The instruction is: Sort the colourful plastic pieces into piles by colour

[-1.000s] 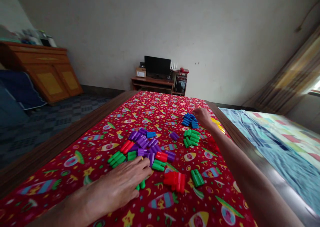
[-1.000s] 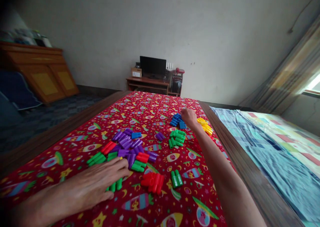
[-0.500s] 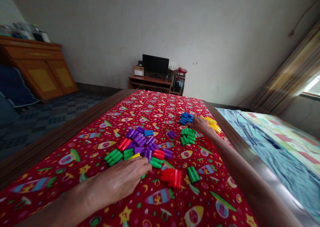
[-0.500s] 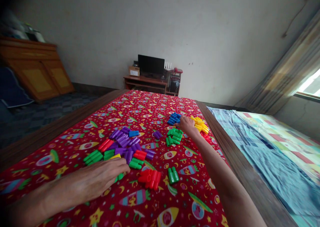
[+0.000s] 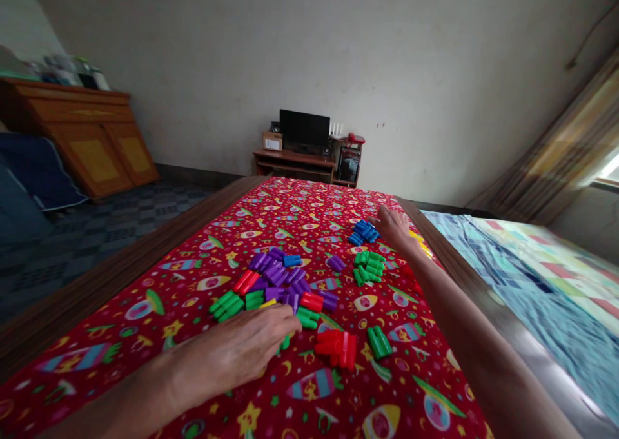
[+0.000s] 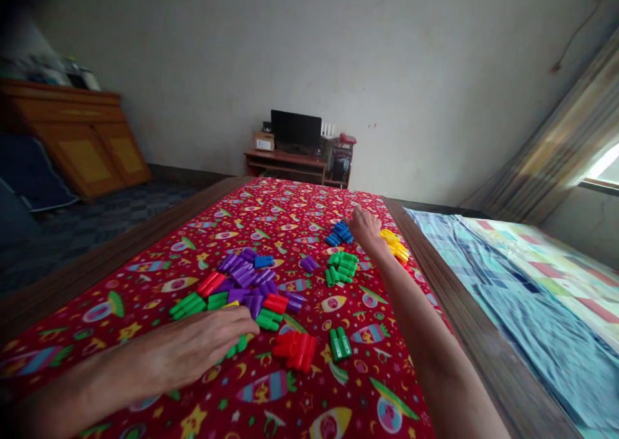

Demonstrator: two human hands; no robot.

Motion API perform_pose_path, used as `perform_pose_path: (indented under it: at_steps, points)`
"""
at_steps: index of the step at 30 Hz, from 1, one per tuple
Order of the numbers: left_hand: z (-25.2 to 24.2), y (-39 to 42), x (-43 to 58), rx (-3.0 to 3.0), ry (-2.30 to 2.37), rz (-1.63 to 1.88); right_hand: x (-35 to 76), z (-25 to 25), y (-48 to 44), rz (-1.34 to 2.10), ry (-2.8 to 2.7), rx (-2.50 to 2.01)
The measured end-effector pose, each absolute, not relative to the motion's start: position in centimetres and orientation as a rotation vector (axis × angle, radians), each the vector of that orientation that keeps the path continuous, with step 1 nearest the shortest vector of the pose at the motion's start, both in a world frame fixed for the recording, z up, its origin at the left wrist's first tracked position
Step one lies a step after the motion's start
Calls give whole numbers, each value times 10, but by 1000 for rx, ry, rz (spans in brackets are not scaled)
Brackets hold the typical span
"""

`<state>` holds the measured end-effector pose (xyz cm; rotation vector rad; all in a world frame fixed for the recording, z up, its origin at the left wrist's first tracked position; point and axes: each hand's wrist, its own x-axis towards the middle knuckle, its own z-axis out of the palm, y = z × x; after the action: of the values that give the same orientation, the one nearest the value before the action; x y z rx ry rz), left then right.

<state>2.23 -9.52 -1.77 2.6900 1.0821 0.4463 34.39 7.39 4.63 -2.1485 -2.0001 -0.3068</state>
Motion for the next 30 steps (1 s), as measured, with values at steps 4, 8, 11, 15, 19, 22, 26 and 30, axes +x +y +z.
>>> perform_pose_path:
  at_steps: [4, 8, 11, 15, 19, 22, 26, 30]
  points:
    - [-5, -83, 36, 2566, 1013, 563, 340, 52, 47, -299, -2074, -2035]
    - [8, -71, 50, 2439, 1138, 838, 320, 46, 5, -83, -2380, -1672]
    - [3, -64, 52, 2370, 1161, 912, 310, 42, 1, -91, -2447, -1614]
    - [-3, -62, 51, 2361, 1094, 881, 329, 40, 39, -238, -2242, -1964]
    - [2, -66, 53, 2363, 1062, 867, 360, 34, 69, -244, -2319, -1997]
    - [3, -68, 53, 2363, 1049, 870, 368, 28, 73, -284, -2525, -1929]
    - [-1, -66, 52, 2382, 1038, 877, 365, 20, 72, -386, -2629, -1910]
    - [-4, -65, 52, 2392, 1002, 897, 368, 14, 78, -417, -2575, -1908]
